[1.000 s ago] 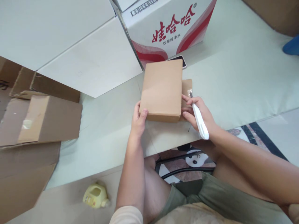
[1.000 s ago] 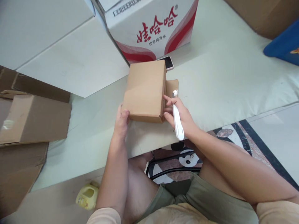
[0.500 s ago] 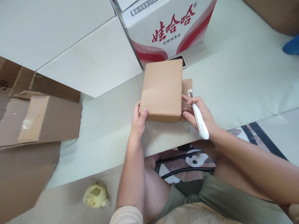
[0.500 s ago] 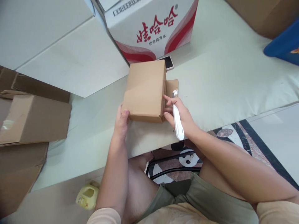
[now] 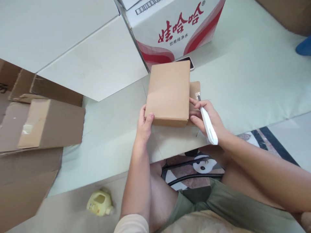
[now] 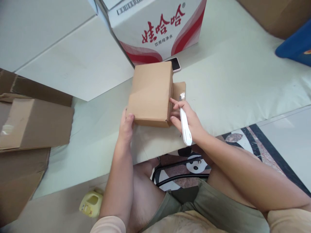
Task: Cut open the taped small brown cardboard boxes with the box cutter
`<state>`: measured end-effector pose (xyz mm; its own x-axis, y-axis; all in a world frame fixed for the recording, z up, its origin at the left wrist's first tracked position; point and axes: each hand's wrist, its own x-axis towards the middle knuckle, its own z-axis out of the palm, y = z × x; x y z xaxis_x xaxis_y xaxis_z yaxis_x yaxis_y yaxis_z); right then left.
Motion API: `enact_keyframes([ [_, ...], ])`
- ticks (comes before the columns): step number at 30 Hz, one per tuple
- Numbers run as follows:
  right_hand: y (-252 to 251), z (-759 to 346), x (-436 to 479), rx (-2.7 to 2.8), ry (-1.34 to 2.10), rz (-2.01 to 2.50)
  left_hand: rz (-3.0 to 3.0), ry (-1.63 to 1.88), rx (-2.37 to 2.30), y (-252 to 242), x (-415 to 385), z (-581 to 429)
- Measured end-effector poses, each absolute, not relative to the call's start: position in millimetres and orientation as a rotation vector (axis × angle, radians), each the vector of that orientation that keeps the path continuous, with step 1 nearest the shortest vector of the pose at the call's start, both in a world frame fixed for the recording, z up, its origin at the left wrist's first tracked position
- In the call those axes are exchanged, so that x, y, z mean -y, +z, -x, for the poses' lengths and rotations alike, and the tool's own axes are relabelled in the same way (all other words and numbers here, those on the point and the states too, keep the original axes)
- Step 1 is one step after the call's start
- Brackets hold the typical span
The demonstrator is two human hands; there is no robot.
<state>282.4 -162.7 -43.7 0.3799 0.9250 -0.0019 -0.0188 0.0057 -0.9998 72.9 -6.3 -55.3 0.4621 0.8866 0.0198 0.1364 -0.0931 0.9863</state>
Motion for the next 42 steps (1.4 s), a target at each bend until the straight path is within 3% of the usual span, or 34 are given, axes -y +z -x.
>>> enact_keyframes([
  [42, -41.5, -283.1, 162.8, 0.924, 0.86, 1.381, -1.569, 0.811, -0.948, -54.1, 7.7, -75.3],
])
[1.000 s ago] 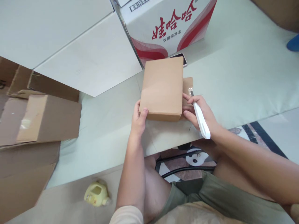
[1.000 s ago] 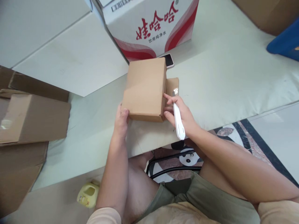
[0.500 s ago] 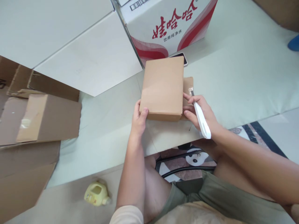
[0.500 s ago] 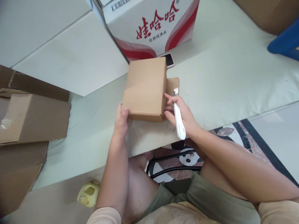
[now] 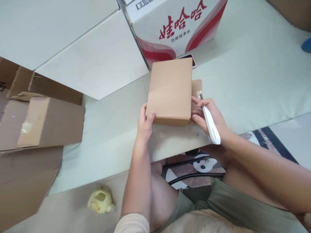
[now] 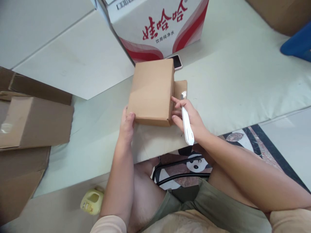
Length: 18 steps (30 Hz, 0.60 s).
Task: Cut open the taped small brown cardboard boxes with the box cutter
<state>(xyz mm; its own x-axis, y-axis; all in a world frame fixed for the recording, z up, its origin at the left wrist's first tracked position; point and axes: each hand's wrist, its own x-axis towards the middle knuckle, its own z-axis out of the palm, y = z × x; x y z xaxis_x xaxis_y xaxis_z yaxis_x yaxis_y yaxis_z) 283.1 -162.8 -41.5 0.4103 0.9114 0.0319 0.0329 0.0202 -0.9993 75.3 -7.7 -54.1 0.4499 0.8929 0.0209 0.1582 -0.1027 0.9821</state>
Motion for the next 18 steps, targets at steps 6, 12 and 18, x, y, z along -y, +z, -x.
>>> enact_keyframes([
  [6, -38.3, -281.9, 163.8, 0.905, 0.877, 1.393, -1.574, 0.796, -0.951, -55.2, 7.2, -74.8],
  [12, -38.5, -282.5, 163.3, 0.913, 0.883, 1.397, -1.554, 0.807, -0.949, -56.1, 6.5, -74.1],
  [18, -40.0, -282.9, 163.5, 0.918, 0.871, 1.41, -1.555, 0.814, -0.93, -56.1, 7.2, -74.6],
])
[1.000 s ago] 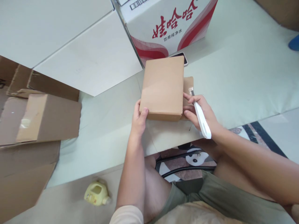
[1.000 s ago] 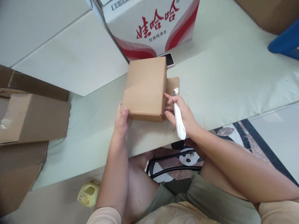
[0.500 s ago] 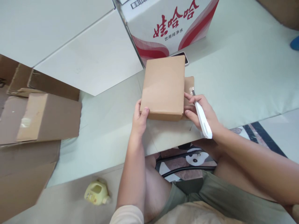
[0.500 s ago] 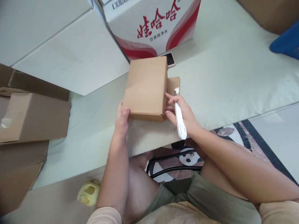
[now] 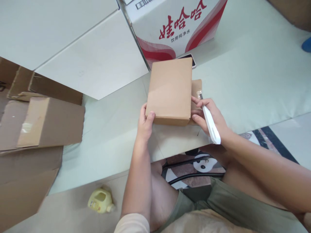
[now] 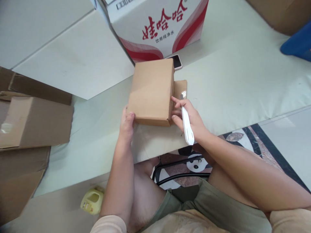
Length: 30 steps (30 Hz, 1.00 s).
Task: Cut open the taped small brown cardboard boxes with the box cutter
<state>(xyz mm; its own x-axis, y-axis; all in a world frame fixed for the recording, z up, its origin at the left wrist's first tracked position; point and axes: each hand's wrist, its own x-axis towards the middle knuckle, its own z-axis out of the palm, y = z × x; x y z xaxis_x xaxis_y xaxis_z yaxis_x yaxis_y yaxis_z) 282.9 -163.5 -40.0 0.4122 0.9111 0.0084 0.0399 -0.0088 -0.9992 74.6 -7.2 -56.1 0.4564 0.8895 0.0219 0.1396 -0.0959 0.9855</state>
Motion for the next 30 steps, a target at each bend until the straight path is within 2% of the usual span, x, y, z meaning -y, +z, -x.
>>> enact_keyframes([
  [30, -38.9, -282.7, 163.7, 0.916, 0.881, 1.398, -1.609, 0.809, -0.919, -58.9, 6.1, -73.1],
])
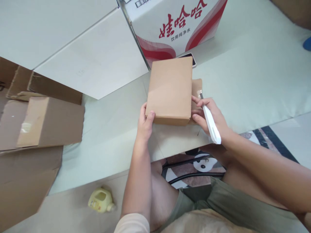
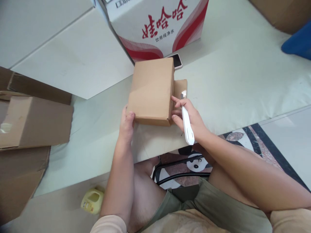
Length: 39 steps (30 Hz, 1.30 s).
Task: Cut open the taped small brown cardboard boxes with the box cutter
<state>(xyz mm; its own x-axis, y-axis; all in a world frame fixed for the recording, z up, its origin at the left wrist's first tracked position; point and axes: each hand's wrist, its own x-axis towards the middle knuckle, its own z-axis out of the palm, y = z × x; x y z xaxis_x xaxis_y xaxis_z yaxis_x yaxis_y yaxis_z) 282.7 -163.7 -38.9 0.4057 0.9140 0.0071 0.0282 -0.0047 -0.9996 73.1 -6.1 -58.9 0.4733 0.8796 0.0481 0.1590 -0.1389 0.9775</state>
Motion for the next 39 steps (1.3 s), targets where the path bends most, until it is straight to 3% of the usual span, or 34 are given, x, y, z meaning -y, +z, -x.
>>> enact_keyframes([
  [39, -41.0, -283.1, 163.7, 0.92, 0.866, 1.385, -1.535, 0.825, -0.962, -54.0, 8.0, -75.1],
])
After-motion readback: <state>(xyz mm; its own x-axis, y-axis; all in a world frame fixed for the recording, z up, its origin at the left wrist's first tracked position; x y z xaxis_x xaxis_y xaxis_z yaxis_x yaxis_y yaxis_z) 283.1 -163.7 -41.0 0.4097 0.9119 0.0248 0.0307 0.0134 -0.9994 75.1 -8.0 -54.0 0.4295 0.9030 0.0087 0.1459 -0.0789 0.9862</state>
